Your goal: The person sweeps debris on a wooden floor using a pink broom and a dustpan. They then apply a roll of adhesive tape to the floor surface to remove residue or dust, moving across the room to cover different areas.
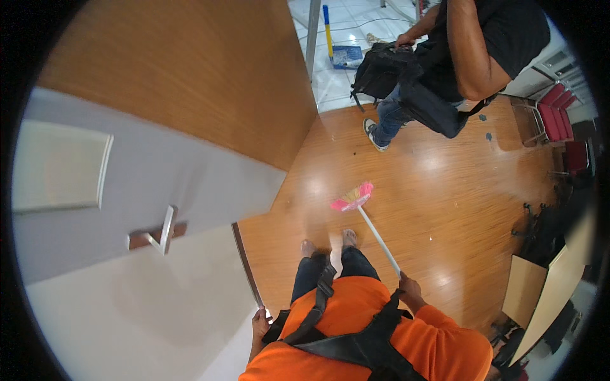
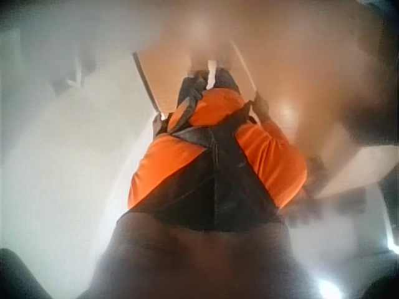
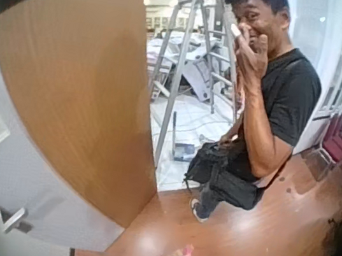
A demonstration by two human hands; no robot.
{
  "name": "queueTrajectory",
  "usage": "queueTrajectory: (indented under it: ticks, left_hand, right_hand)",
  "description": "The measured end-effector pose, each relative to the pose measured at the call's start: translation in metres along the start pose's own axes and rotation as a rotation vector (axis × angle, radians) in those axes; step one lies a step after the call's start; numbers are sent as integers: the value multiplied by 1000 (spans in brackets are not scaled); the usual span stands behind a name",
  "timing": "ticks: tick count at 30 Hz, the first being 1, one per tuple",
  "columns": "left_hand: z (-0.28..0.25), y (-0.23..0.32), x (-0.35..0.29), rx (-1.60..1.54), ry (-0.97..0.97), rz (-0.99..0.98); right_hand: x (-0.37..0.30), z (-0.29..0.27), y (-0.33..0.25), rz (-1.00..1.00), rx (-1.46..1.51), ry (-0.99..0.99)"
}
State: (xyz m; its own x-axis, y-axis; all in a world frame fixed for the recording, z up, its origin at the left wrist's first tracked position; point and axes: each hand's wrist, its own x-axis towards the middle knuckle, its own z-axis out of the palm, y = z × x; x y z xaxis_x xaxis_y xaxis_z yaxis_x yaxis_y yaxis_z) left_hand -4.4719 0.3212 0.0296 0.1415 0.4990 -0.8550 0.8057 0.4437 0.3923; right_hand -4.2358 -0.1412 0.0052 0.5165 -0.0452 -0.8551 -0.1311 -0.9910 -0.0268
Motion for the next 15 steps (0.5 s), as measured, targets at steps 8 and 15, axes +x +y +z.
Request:
queueTrajectory:
  ticks: [8, 15]
  left_hand:
    - [-4, 107, 99, 194, -237, 169]
    - [19, 264, 106, 329, -357, 324]
  right_hand:
    - [54, 8, -76, -33, 337, 196]
    - [21, -24, -160, 64, 413, 211]
